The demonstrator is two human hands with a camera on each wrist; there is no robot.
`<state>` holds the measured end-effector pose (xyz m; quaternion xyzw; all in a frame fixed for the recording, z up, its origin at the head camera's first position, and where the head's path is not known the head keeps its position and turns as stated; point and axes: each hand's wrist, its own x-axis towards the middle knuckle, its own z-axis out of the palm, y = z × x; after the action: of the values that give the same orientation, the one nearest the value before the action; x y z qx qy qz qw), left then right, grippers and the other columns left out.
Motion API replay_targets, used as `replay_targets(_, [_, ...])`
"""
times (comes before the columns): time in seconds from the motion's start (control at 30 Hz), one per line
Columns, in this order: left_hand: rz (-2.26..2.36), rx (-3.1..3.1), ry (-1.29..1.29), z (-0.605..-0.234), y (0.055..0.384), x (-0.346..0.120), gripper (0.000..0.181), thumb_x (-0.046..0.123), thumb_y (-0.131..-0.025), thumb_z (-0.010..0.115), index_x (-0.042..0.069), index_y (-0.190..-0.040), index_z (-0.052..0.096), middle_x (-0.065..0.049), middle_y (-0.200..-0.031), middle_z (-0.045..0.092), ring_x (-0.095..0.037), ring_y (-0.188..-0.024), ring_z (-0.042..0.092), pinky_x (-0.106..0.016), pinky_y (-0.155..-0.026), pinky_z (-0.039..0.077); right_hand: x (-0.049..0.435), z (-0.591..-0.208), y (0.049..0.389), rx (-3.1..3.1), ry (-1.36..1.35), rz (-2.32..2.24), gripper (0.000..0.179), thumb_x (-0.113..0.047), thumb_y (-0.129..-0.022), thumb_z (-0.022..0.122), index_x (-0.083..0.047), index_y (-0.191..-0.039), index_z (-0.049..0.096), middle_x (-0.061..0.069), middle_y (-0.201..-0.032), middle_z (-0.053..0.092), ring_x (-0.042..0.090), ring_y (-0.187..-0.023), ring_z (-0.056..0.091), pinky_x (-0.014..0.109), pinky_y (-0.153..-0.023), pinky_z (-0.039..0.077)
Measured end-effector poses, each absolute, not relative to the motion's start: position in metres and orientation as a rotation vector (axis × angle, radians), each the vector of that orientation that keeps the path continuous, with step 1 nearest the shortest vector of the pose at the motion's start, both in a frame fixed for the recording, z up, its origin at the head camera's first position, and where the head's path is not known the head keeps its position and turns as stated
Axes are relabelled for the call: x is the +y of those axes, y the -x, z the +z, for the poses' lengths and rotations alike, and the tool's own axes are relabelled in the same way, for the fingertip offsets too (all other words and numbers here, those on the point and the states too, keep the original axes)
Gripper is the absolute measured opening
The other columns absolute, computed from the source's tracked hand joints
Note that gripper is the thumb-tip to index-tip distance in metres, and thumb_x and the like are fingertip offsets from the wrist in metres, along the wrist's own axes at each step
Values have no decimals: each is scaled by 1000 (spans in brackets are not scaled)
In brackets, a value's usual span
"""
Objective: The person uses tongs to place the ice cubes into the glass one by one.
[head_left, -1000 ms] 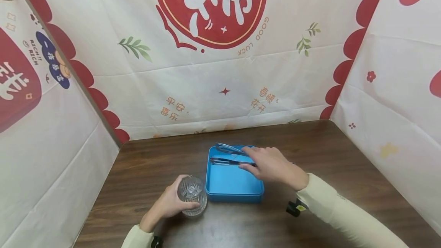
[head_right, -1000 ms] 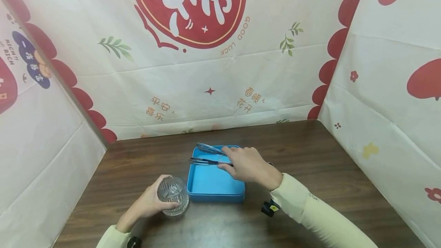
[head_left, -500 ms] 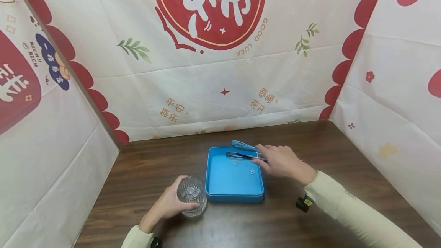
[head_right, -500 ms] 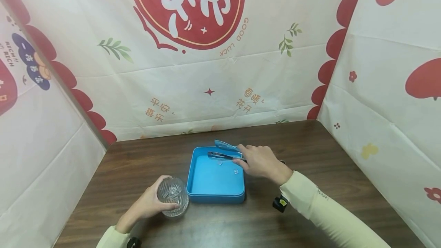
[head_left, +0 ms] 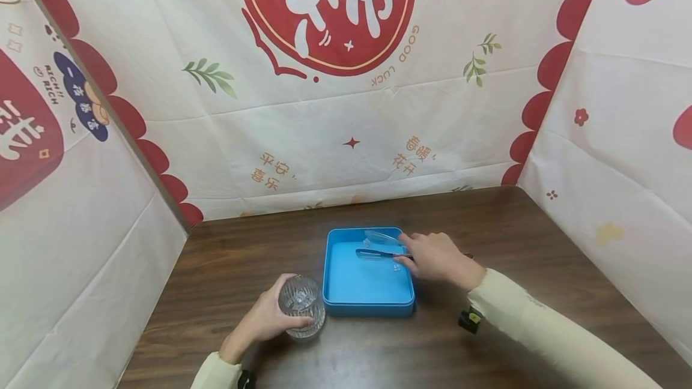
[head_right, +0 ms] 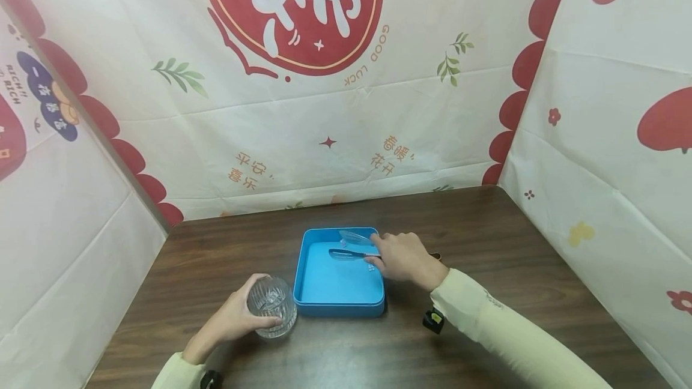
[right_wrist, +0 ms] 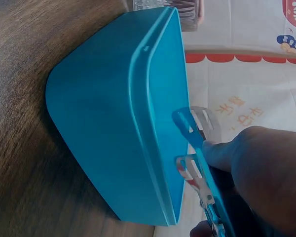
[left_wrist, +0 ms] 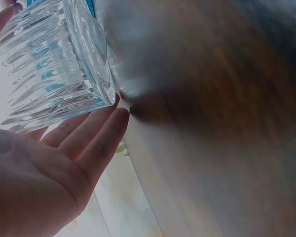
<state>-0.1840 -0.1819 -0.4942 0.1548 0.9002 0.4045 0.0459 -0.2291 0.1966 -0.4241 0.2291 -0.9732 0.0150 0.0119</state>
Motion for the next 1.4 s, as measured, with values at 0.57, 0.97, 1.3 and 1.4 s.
replay_targets(0.57, [1226, 2754, -461, -495, 186, -182, 88, 47, -62, 92, 18, -132, 46, -6, -108, 65, -17, -91, 63, -37, -78, 52, 175, -441, 238, -3110, -634, -20, 52, -45, -95, 62, -10, -133, 59, 14, -111, 71, 17, -61, 60, 24, -50, 48])
replay_targets(0.97, [1228, 2755, -464, -497, 185, -183, 88, 47, -62, 92, 19, -132, 46, -6, -106, 65, -17, -90, 63, -37, -78, 52, 169, -445, 238, -3092, -636, 72, 40, -37, -94, 66, -7, -120, 66, 10, -85, 69, 16, -53, 52, 27, -49, 47])
replay_targets(1.3, [1230, 2754, -456, -497, 185, -183, 88, 47, -62, 92, 19, -132, 46, -6, -108, 66, -17, -90, 63, -38, -78, 52, 169, -443, 237, -3099, -637, 86, 37, -36, -94, 67, -7, -116, 67, 9, -82, 68, 16, -55, 55, 27, -51, 49])
replay_targets(1.4, [1228, 2752, -455, -496, 185, -183, 89, 48, -62, 92, 19, -133, 46, -7, -107, 66, -17, -90, 63, -38, -78, 52, 169, -444, 238, -3103, -633, 99, 36, -36, -94, 67, -7, -115, 67, 7, -79, 67, 16, -54, 53, 27, -51, 48])
